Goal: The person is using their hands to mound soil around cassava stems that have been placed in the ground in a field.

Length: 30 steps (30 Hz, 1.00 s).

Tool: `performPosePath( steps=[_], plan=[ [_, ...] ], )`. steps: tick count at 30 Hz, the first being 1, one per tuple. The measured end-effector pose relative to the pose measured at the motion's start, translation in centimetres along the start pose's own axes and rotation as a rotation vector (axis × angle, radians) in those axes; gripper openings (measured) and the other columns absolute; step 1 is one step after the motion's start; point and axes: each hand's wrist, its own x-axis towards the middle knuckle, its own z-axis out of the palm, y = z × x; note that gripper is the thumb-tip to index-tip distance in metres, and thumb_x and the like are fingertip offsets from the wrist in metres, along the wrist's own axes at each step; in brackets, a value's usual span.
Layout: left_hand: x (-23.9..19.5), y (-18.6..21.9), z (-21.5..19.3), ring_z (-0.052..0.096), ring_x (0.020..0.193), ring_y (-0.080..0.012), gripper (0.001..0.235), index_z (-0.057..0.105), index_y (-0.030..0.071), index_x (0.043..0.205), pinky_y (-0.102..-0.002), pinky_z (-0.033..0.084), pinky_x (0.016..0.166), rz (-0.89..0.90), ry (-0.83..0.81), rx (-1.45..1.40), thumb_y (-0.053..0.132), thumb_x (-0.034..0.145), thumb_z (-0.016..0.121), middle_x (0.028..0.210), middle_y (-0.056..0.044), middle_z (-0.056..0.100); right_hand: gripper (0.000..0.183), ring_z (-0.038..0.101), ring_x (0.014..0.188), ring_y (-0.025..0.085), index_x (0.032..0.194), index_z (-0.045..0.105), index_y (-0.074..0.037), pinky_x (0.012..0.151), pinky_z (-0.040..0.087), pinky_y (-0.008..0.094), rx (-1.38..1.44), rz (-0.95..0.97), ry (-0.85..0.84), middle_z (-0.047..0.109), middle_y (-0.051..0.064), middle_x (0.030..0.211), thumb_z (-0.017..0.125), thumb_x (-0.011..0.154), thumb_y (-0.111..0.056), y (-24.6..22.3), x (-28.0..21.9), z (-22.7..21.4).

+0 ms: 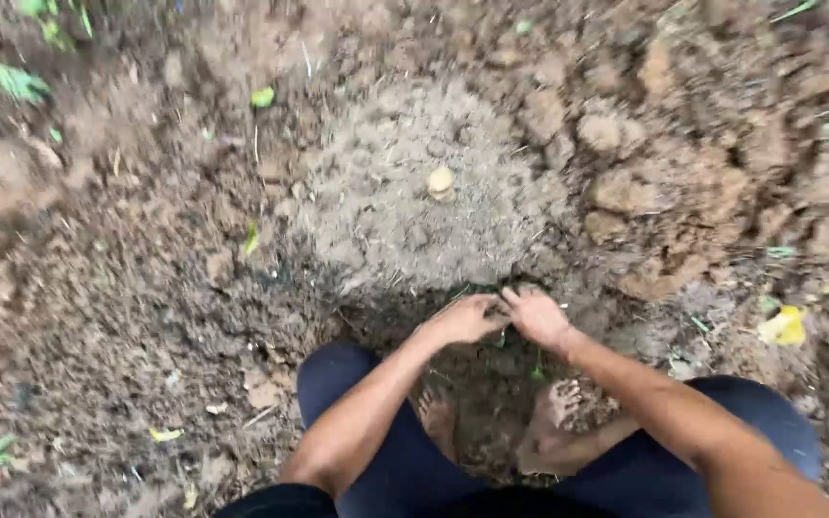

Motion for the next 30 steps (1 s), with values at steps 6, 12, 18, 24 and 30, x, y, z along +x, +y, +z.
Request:
performPosePath(
  steps=[6,12,18,24,30],
  plan=[
    [-1.1,2.1,-0.8,0.062,0.123,-0.0398,0.049,0.062,0.009,0.13,-0.052,0.054,0.096,0.154,0.032,0.28,0.043,0.098,0.046,0.129,-0.021,0.067,0.015,0.057,0.093,0.028,0.08,0.067,-0.017,0.082,0.043,0.043,0.184,-0.12,-0.021,0.062,0.005,0.088,0.056,0.085,-0.027,2.1,-0.9,5.2],
    [-2.7,5.8,-4.2,0.047,0.14,-0.0395,0.063,0.041,0.01,0.155,-0.053,0.042,0.113,0.054,-0.073,0.265,0.033,0.099,0.059,0.152,-0.023,0.047,0.011,0.067,0.09,0.026,0.084,0.071,-0.017,0.078,0.051,0.04,0.136,0.064,-0.148,0.072,0.007,0.09,0.061,0.086,-0.018,4.7,-3.8,9.1],
    [-1.5,8.8,-6.1,0.039,0.142,-0.0439,0.064,0.042,0.014,0.154,-0.063,0.03,0.117,0.145,0.155,0.204,0.05,0.102,0.05,0.154,-0.027,0.04,0.037,0.071,0.103,0.036,0.125,0.067,-0.019,0.085,0.054,0.055,0.158,0.523,-0.389,0.072,0.013,0.112,0.054,0.092,-0.01,15.8,-2.4,-19.4],
    [2.1,7.3,-6.2,0.061,0.127,-0.03,0.037,0.058,0.016,0.134,-0.055,0.049,0.107,0.274,0.37,-0.107,0.032,0.1,0.052,0.145,-0.01,0.059,0.068,0.057,0.126,0.038,0.145,0.049,-0.002,0.103,0.044,0.06,0.409,0.72,0.275,0.058,0.022,0.139,0.075,0.095,-0.04,18.5,9.8,-26.6],
    [4.4,4.2,-5.7,0.057,0.132,-0.029,0.039,0.061,0.015,0.13,-0.048,0.046,0.113,0.159,0.528,-0.223,0.035,0.097,0.057,0.144,-0.009,0.06,0.051,0.056,0.1,0.029,0.136,0.057,-0.004,0.088,0.055,0.04,0.429,0.772,0.208,0.058,0.016,0.119,0.065,0.09,0.016,18.3,15.3,-14.9]
  ],
)
